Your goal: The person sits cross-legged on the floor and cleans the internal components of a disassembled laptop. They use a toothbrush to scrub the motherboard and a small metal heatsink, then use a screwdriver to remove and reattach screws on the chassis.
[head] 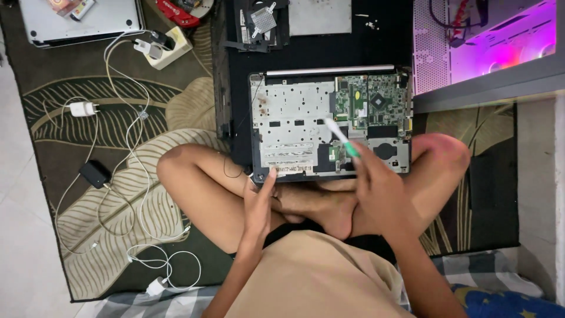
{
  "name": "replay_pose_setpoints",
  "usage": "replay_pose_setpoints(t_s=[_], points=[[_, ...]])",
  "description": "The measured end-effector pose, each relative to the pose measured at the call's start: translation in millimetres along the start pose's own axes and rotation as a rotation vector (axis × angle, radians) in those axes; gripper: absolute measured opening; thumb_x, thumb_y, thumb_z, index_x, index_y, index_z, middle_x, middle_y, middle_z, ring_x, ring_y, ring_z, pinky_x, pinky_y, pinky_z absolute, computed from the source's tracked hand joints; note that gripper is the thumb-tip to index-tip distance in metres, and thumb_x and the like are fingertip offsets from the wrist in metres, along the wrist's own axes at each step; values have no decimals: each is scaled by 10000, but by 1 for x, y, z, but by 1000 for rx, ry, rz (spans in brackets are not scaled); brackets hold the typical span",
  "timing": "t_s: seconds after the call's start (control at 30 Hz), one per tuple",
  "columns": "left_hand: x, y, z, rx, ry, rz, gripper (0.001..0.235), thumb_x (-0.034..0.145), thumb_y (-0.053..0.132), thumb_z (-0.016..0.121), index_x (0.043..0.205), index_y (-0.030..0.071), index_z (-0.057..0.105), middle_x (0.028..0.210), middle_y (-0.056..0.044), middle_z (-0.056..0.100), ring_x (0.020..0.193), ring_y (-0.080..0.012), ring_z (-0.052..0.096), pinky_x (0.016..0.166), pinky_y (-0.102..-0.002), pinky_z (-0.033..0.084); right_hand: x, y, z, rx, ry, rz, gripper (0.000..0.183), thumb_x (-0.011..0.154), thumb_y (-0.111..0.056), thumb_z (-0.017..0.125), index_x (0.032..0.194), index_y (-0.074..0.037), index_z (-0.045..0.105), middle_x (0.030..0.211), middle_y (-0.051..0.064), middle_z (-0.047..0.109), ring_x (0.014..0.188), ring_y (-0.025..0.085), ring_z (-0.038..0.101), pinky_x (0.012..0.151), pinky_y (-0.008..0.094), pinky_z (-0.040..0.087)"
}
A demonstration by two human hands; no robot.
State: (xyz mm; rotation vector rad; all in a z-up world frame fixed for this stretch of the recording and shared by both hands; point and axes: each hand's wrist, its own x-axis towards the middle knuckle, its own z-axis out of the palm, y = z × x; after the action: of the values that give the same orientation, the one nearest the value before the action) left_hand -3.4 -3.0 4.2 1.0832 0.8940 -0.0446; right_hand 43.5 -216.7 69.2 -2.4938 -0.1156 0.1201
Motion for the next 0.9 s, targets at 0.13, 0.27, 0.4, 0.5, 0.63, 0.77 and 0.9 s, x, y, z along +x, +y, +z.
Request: replay_pose_setpoints(t_s=[0.13,0.27,0.4,0.5,0.63,0.77,0.9], points=[[-4,6,-8,-161,-13,-27,217,991,319,710,999,134,597,762,79,434,659,-54,466,646,-225,445,5,-12,33,-116,-52,-110,434,1077,-179,495,1484,-311,568,1121,59,749,930,302,746,792,476,600],[12,-1,-34,-195,-31,-25,316,1054,407,582,1106,95,587,768,65,333,632,-48,386,651,-236,408,0,-40,38,-127,-214,-304,459,987,-194,549,1427,-321,587,988,37,720,803,325,755,673,472,607],[13,10,-39,-136,-34,-3,326,1059,393,568,1148,83,614,756,60,320,609,-53,356,648,-249,405,6,-18,53,-185,-221,-328,601,966,-159,549,1536,-337,484,991,51,681,779,328,745,668,475,610],[17,9,-42,-147,-25,-24,281,1057,382,576,1113,108,602,746,64,339,593,-51,360,635,-251,417,10,-51,41,-219,-361,-445,515,987,-155,508,1443,-385,574,1010,85,729,764,356,775,654,517,622],[17,8,-41,-165,-27,-28,305,1042,379,599,1145,94,623,721,63,337,541,-53,346,594,-261,426,34,-25,62,-350,-211,-454,588,1046,-171,472,1535,-498,471,983,8,734,653,202,741,612,331,612],[25,-2,-49,-156,49,-51,348,1039,439,597,1026,92,582,727,5,422,470,-97,401,420,-290,469,17,-32,59,-259,-237,-474,494,990,-247,534,1462,-391,564,929,13,680,700,256,734,588,420,605],[18,15,-38,-114,73,-54,371,1009,437,630,1000,67,619,915,-52,621,672,-177,688,500,-334,609,-26,-12,59,-277,-247,-490,607,929,-150,530,1462,-441,553,928,-3,639,750,266,705,551,405,595]])
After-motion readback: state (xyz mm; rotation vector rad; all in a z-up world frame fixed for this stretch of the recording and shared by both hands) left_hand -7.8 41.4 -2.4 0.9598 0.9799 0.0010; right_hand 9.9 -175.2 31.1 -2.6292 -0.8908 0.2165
